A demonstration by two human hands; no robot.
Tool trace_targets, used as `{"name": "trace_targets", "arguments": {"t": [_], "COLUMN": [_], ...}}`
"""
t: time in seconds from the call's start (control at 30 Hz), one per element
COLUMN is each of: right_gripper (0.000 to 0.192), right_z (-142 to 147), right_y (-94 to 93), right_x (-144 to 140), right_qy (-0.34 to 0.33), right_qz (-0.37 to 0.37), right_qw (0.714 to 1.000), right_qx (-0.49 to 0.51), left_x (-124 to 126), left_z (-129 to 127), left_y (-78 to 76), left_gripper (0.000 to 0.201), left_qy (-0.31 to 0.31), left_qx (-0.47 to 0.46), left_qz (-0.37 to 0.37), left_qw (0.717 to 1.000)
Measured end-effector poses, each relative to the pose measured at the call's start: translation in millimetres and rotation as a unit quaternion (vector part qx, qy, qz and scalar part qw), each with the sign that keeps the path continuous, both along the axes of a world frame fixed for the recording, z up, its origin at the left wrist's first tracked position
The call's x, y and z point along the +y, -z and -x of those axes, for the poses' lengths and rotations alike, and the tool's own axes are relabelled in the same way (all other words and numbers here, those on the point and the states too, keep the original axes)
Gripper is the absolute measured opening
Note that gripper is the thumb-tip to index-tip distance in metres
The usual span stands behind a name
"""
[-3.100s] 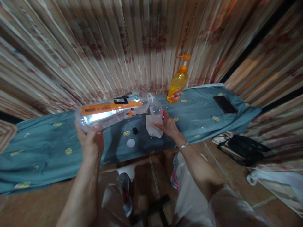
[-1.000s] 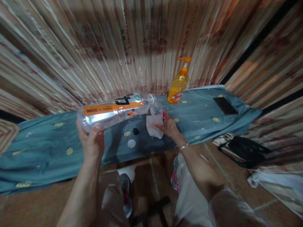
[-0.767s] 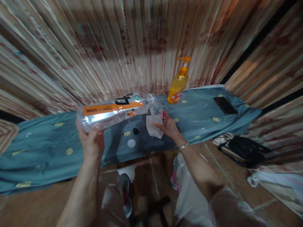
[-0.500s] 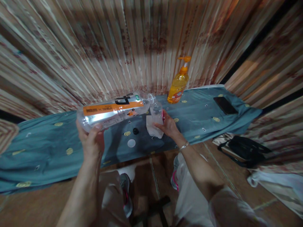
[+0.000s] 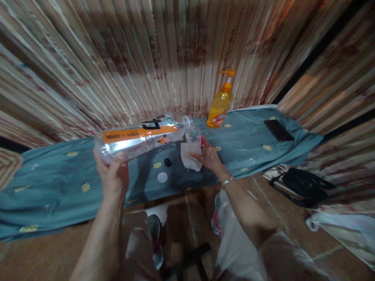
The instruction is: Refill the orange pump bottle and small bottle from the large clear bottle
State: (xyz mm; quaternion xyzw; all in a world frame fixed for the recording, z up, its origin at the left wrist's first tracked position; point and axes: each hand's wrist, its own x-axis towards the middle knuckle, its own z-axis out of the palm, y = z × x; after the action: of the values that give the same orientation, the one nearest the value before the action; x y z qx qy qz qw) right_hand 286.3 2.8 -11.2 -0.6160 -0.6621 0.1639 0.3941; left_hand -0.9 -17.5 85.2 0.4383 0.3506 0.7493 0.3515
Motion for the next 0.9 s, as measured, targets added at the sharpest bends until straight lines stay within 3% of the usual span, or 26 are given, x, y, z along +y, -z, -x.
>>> {"name": "trace_targets", "arguments": {"t": [0.47,0.9], "right_gripper": [0.066,0.074], "right_z": [-1.4,0.3], "right_y": [2.2,0.2], "right_x": [1.2,-0.3], "right_qy": [-0.004,0.005], "right_qz": [-0.006,0.004], "right_qw": [1.000,1.000], "right_qx": [0.000,0.011], "left_x": [0.7,1.0], "left_z": [-0.3,-0.4], "left_y": [-1.2,-0.8], "left_gripper": [0.076,0.075], "left_qy": [0.001,-0.006], "left_qx": [0.000,0.017], "left_qz": [0.000,-0.008], "left_qw": [1.000,1.000]}}
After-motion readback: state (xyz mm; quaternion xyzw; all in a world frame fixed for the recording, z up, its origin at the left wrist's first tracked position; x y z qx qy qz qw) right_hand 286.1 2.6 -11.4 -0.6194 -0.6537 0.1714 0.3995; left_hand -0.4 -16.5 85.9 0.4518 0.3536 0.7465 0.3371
